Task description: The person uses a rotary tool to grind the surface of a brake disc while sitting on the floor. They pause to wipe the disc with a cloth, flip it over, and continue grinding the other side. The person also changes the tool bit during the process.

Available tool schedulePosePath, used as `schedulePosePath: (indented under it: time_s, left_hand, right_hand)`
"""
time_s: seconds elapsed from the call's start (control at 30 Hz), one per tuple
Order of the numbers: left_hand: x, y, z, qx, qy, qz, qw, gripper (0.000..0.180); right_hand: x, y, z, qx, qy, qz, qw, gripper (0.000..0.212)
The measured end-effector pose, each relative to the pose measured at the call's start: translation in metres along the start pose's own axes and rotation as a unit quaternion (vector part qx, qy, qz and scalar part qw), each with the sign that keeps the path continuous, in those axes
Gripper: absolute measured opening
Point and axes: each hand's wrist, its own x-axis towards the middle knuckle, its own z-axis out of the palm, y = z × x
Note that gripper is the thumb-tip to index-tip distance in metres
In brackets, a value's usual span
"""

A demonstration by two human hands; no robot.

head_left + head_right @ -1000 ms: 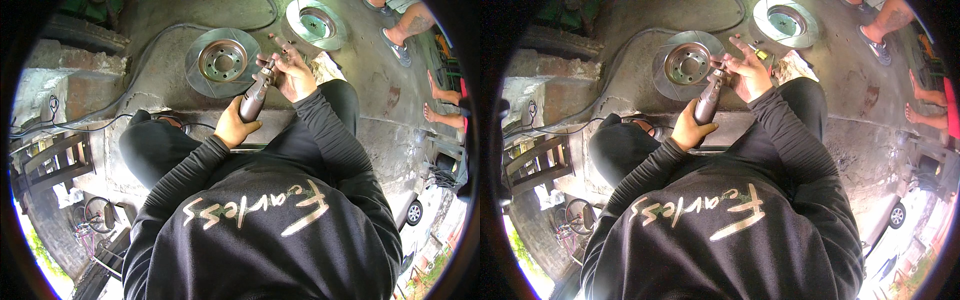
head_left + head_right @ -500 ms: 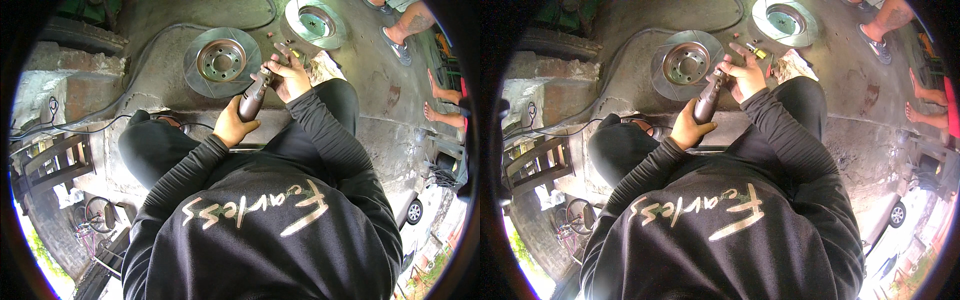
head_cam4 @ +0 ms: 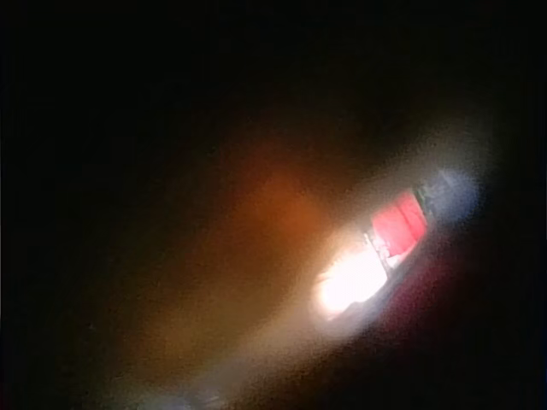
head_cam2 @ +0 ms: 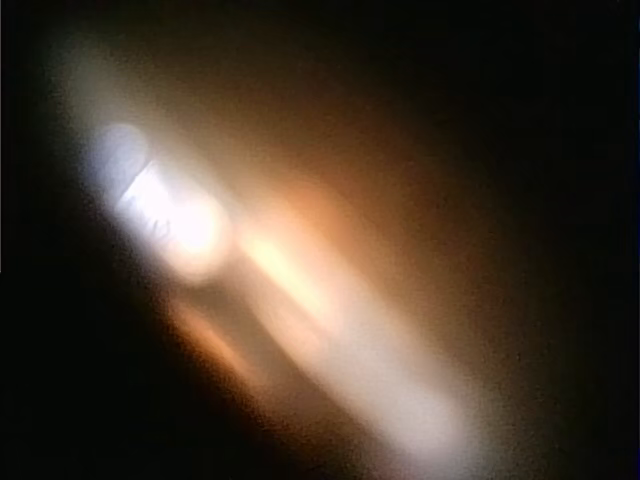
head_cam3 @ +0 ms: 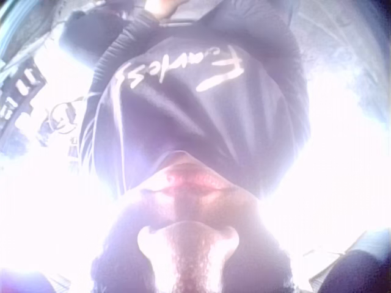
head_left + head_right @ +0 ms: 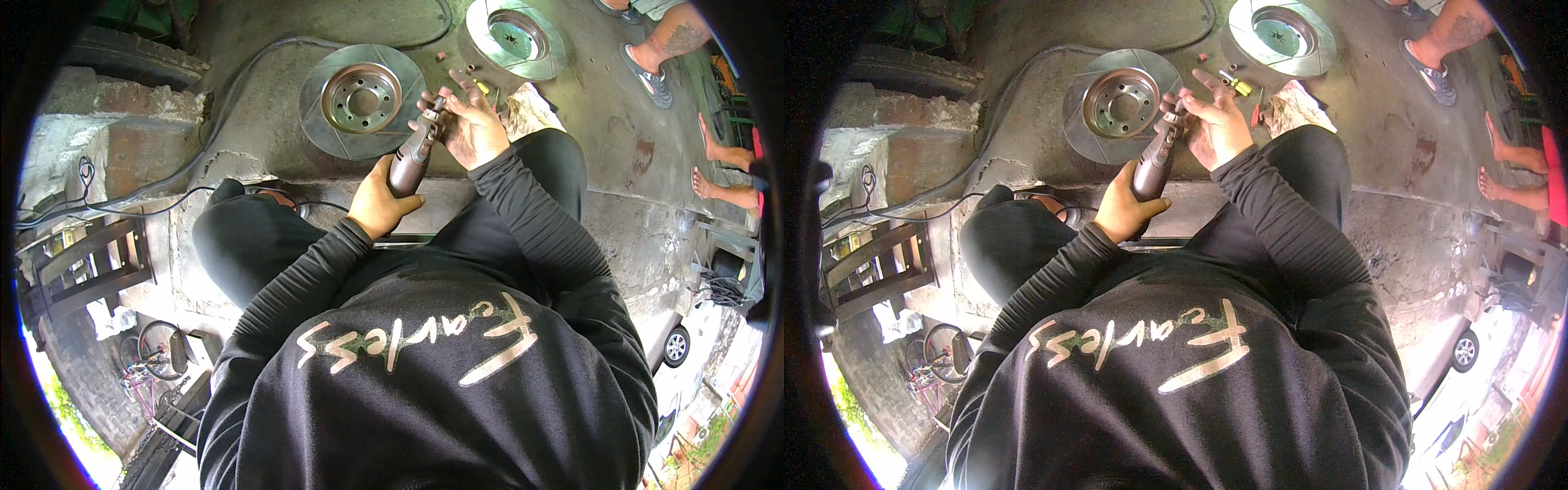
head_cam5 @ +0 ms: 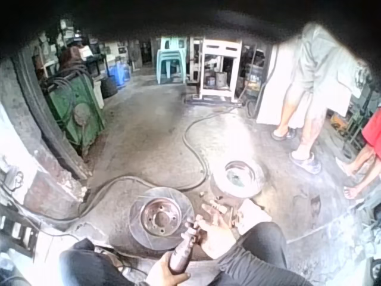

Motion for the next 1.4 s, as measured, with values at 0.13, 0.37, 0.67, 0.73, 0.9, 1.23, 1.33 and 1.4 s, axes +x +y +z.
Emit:
schedulePosePath:
  time_s: [0.13,0.37,0.67,0.73,0.9,1.23,1.33,1.4]
  left_hand:
    - [0.001,0.002,-0.001,0.01,-0.005,-0.007,1.0,0.071]
    - [0.001,-0.001,0.0,-0.006,-0.018,-0.01,1.0,0.075]
    - [-0.001,-0.005,0.012,-0.017,-0.018,-0.014,1.0,0.076]
    - [-0.004,-0.003,0.016,-0.021,-0.014,-0.033,0.999,0.075]
    - [-0.004,0.0,0.021,-0.032,-0.012,-0.045,0.998,0.07]
    - [-0.005,-0.005,0.035,-0.068,0.023,-0.049,0.996,0.068]
    - [-0.007,-0.005,0.036,-0.07,0.023,-0.074,0.995,0.067]
    - [-0.009,-0.005,0.036,-0.085,0.028,-0.072,0.993,0.067]
  right_hand:
    - [-0.002,0.001,0.003,-0.046,0.028,-0.02,0.998,0.052]
    - [0.003,0.0,-0.004,-0.07,0.017,0.006,0.997,0.032]
    - [0.001,0.019,-0.006,-0.07,0.088,-0.019,0.993,0.024]
    - [0.001,0.027,-0.001,-0.067,0.115,-0.03,0.991,0.025]
    - [0.008,0.036,-0.006,-0.077,0.137,-0.044,0.987,0.025]
    - [0.013,0.03,-0.012,-0.091,0.117,0.017,0.989,0.026]
    - [0.014,0.033,-0.008,-0.076,0.118,0.023,0.99,0.023]
    - [0.015,0.033,-0.01,-0.068,0.097,0.035,0.992,0.024]
